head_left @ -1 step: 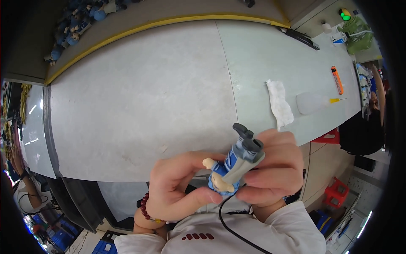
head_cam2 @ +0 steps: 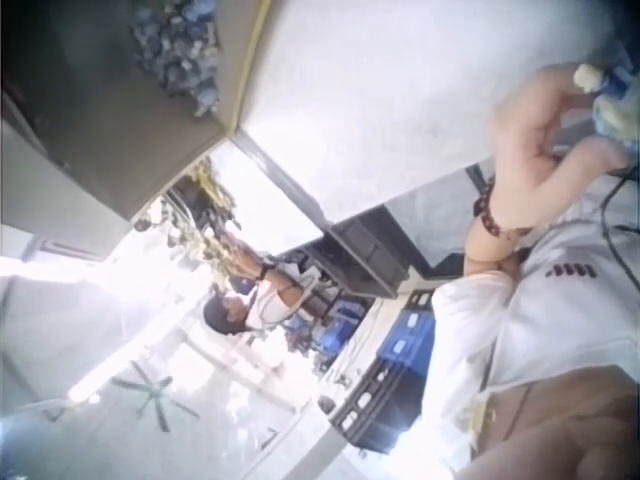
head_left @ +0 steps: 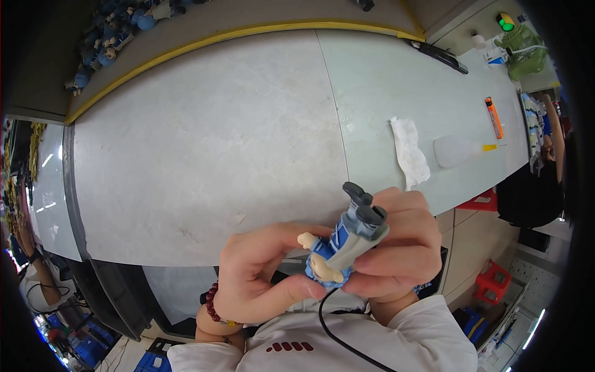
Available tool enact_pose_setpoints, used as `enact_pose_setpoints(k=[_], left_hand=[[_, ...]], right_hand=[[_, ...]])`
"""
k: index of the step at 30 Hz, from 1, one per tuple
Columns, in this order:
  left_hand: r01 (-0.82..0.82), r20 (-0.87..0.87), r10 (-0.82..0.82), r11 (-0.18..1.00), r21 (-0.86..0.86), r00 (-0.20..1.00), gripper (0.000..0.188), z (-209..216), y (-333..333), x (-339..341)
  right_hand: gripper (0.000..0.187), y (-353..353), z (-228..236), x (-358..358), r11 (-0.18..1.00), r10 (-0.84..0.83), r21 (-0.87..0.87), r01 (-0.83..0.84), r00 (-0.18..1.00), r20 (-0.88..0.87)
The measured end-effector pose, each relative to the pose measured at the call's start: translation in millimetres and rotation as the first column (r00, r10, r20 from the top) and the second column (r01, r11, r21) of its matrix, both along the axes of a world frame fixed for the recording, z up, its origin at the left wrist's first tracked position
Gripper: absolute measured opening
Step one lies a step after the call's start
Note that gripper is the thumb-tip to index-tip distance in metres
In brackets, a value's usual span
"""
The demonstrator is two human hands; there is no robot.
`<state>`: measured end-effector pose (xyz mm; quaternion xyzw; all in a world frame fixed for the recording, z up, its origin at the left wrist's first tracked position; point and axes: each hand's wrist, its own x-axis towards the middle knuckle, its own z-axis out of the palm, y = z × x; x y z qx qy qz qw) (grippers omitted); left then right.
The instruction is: Applying glue to small toy figurines and organizing them into a storage bin.
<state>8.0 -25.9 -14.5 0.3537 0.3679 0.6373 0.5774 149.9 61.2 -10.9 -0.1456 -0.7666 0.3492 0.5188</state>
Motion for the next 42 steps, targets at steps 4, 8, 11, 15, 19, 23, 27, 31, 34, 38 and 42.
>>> enact_pose_setpoints(k=[4, 8, 11, 15, 19, 23, 27, 31, 34, 38, 42], left_hand=[[0.006, -0.058, -0.008, 0.999, -0.038, 0.998, 0.034, 3, 4, -3], [-0.035, -0.086, 0.036, 0.999, 0.011, 0.996, 0.033, -1, 3, 1], [0.011, -0.135, -0.011, 1.0, 0.0, 0.991, 0.033, -1, 6, -2], [0.015, -0.15, -0.018, 1.0, -0.02, 0.989, 0.034, 2, 5, -2], [-0.019, -0.186, 0.02, 1.0, 0.007, 0.982, 0.034, -1, 5, -1], [-0.023, -0.167, 0.023, 1.0, 0.003, 0.986, 0.034, -1, 5, -1], [-0.024, -0.17, 0.025, 1.0, 0.002, 0.985, 0.034, 0, 5, -1], [-0.029, -0.199, 0.029, 1.0, 0.002, 0.98, 0.033, 1, 5, 0], [-0.022, -0.202, 0.02, 1.0, -0.005, 0.979, 0.033, 1, 5, 1], [-0.001, -0.186, 0.002, 1.0, 0.008, 0.983, 0.034, 1, 4, 1], [-0.001, -0.211, 0.005, 1.0, 0.023, 0.978, 0.034, 3, 5, 1]], right_hand=[[0.021, 1, -7, -4, 0.994, 0.095, -0.048, -0.101, 0.989, -0.115], [0.019, 3, 0, 2, 0.993, 0.118, 0.012, -0.117, 0.993, -0.016], [0.02, 1, 1, 4, 0.994, 0.108, 0.009, -0.108, 0.994, 0.022], [0.019, -1, 3, 5, 0.995, 0.095, -0.007, -0.095, 0.994, 0.046], [0.018, 1, 1, 5, 0.994, 0.107, -0.028, -0.106, 0.993, 0.045], [0.017, 3, 2, 5, 0.993, 0.118, -0.024, -0.117, 0.991, 0.064], [0.017, 3, 1, 4, 0.995, 0.1, -0.03, -0.098, 0.994, 0.051], [0.018, 2, -3, 6, 0.998, 0.07, -0.012, -0.069, 0.997, 0.037], [0.019, -1, -5, 7, 0.999, 0.031, 0.024, -0.033, 0.998, 0.05], [0.021, -4, -8, 5, 1.0, 0.024, -0.002, -0.024, 1.0, 0.0], [0.023, -1, -8, 5, 1.0, 0.027, 0.008, -0.027, 1.0, -0.008]])
